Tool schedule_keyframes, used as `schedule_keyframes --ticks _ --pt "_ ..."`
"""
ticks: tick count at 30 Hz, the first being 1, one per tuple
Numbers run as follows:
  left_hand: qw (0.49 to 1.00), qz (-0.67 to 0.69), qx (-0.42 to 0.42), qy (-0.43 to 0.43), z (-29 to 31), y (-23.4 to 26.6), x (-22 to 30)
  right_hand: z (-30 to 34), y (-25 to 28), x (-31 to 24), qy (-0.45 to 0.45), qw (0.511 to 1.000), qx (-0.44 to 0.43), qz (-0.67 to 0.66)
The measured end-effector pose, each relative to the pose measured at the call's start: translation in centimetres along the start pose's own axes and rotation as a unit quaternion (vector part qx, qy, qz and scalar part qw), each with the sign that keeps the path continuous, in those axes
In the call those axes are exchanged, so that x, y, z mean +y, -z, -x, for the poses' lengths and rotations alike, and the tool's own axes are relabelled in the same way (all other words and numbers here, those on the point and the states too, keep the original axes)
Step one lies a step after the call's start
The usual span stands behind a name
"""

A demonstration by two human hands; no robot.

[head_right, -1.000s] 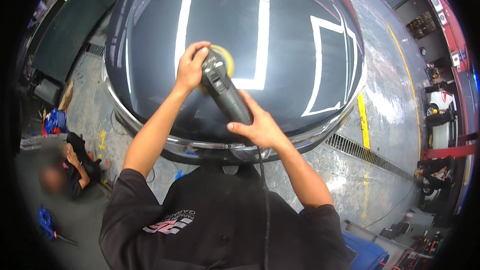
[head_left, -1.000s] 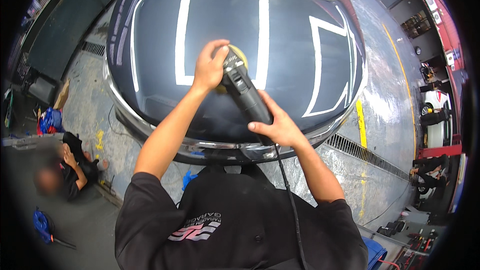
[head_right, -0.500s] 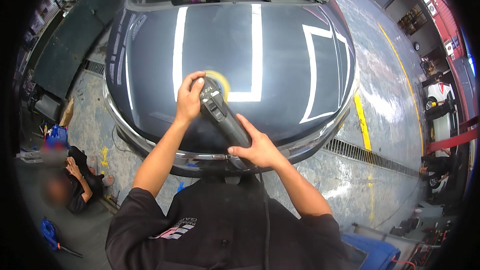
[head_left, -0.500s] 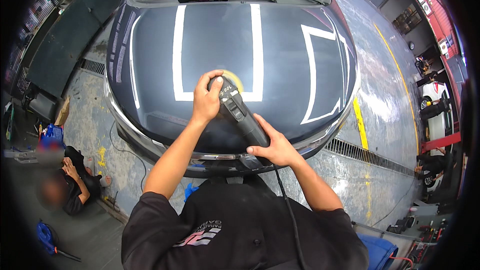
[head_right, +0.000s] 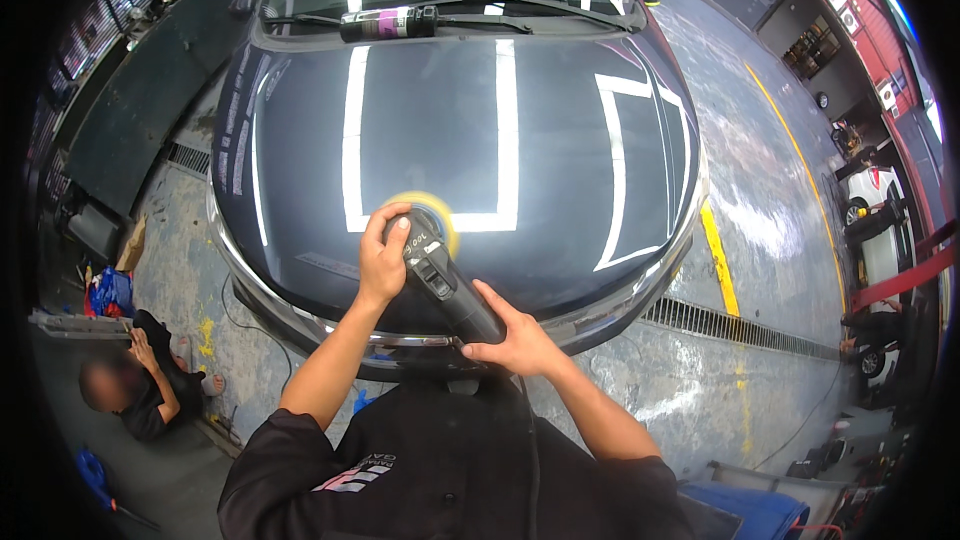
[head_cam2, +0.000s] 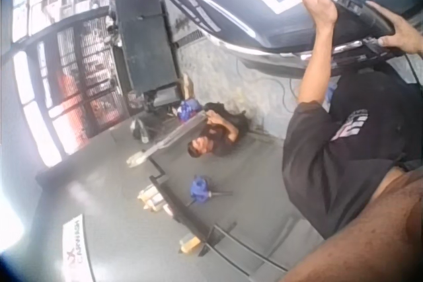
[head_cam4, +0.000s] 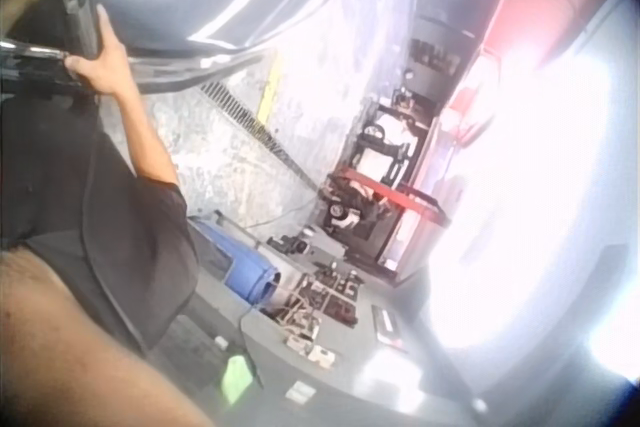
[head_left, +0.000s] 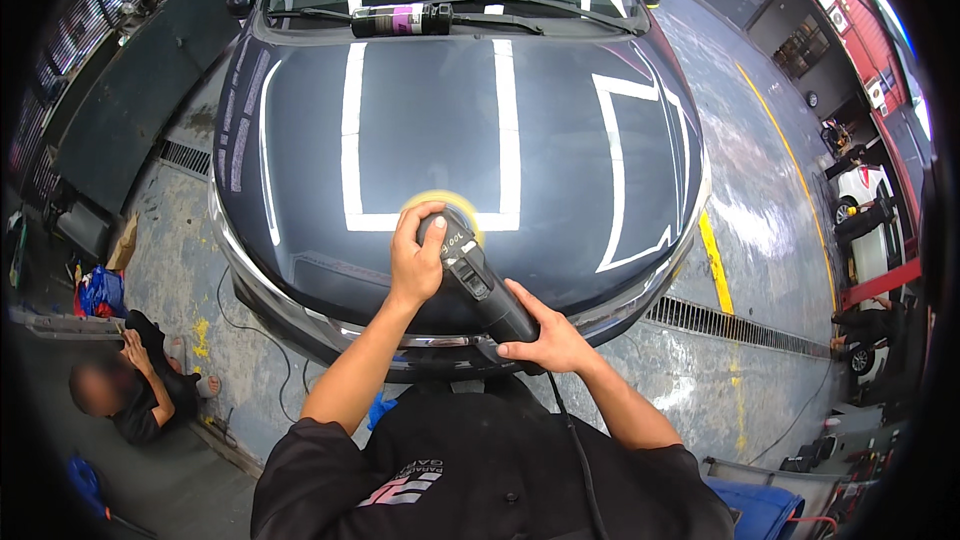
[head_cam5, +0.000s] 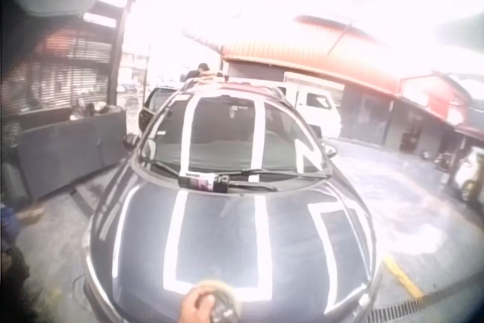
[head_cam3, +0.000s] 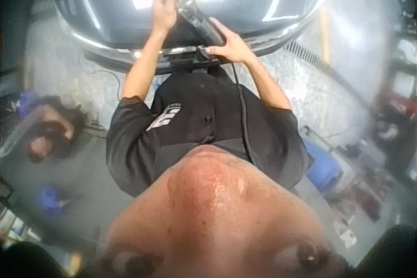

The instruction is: The person uses a rotary polisher with a yellow pad to buff the hood of a dark-colored car. They move the tool in circular and sweeping motions across the hood surface, covering the center, edges, and areas near the windshield and front grille.

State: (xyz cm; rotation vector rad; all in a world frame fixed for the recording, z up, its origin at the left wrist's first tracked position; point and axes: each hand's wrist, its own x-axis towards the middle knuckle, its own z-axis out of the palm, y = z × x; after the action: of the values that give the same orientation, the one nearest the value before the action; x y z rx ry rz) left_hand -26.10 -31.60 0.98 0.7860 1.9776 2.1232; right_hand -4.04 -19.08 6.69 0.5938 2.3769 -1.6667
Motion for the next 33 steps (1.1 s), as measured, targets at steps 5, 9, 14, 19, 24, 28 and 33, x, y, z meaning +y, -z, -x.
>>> schedule_keyframes --ticks 5,9,14,19,24,28,33 --pt "1.000 -0.017 0.003 -0.001 1.0 0.1 0.6 0.6 -0.5 0.6 0.001 1.000 -0.001 0.000" --pt "1.000 -0.027 -0.002 -0.011 1.8 0.2 0.7 1.1 -0.8 1.1 0.010 1.000 0.002 0.010" --pt "0.999 -0.034 -0.011 -0.033 3.0 0.3 0.7 1.9 -1.2 1.6 0.018 1.000 0.004 0.017" --pt "0.998 -0.035 0.004 -0.046 3.5 0.3 1.3 2.1 -1.9 2.3 0.044 0.999 0.020 0.017" --pt "0.998 -0.033 0.021 -0.051 5.1 0.0 1.9 3.1 -2.7 2.4 0.000 0.999 0.003 -0.039" --pt "0.997 -0.006 0.033 -0.071 6.4 -1.0 2.0 4.5 -2.9 2.9 0.007 0.999 0.027 -0.023" --pt "0.995 -0.005 0.044 -0.091 7.8 -1.6 2.1 5.4 -2.5 3.2 -0.036 0.999 0.029 -0.003"
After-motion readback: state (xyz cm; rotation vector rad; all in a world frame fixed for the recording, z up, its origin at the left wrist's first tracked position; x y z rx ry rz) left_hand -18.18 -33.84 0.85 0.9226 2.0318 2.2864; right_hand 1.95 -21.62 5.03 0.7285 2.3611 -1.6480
